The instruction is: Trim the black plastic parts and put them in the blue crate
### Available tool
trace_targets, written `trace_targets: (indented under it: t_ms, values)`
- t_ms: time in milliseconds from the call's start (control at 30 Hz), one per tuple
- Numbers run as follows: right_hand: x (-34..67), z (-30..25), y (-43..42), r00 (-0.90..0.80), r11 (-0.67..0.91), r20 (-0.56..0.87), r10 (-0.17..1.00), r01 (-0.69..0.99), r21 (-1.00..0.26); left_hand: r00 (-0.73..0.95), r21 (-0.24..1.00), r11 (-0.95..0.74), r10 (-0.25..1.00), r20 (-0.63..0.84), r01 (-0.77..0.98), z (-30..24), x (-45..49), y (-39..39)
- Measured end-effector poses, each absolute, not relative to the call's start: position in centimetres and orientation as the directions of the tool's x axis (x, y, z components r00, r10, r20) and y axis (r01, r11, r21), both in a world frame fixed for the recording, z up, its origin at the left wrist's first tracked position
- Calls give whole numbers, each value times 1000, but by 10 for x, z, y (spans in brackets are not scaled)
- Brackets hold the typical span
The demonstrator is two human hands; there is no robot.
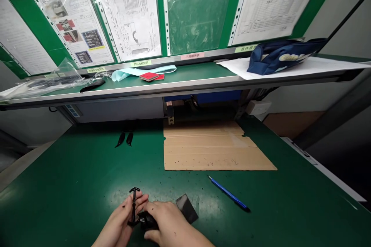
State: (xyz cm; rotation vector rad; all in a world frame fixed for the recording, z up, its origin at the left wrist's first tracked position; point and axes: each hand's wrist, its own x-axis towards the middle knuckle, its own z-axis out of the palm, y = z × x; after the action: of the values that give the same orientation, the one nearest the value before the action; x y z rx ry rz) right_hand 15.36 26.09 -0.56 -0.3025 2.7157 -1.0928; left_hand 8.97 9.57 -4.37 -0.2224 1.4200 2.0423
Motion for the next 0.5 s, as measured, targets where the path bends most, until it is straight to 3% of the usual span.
trace_targets:
  t_ms: [100, 233, 333, 433, 500]
  values:
    - [156, -6, 255, -961, 670, -107, -256, -97, -736, -682, 600, -326, 397, -614, -730, -33, 91, 98]
    - [151, -27, 239, -981, 857, -185, -57, 47, -513, -580, 509, -290, 283, -763, -811, -34, 91, 102]
    - [148, -40, 248, -982, 870, -153, 112, 171, -463, -608, 527, -349, 183, -773, -775, -36, 69, 82]
    - [152, -43, 276, -954, 781, -144, 263, 298, -549, -739, 662, -455, -12, -674, -596, -22, 14, 26]
    - [159, -43, 295, -941, 703, -187, 281, 335, -627, -749, 735, -477, -210, -628, -482, -7, -26, -18]
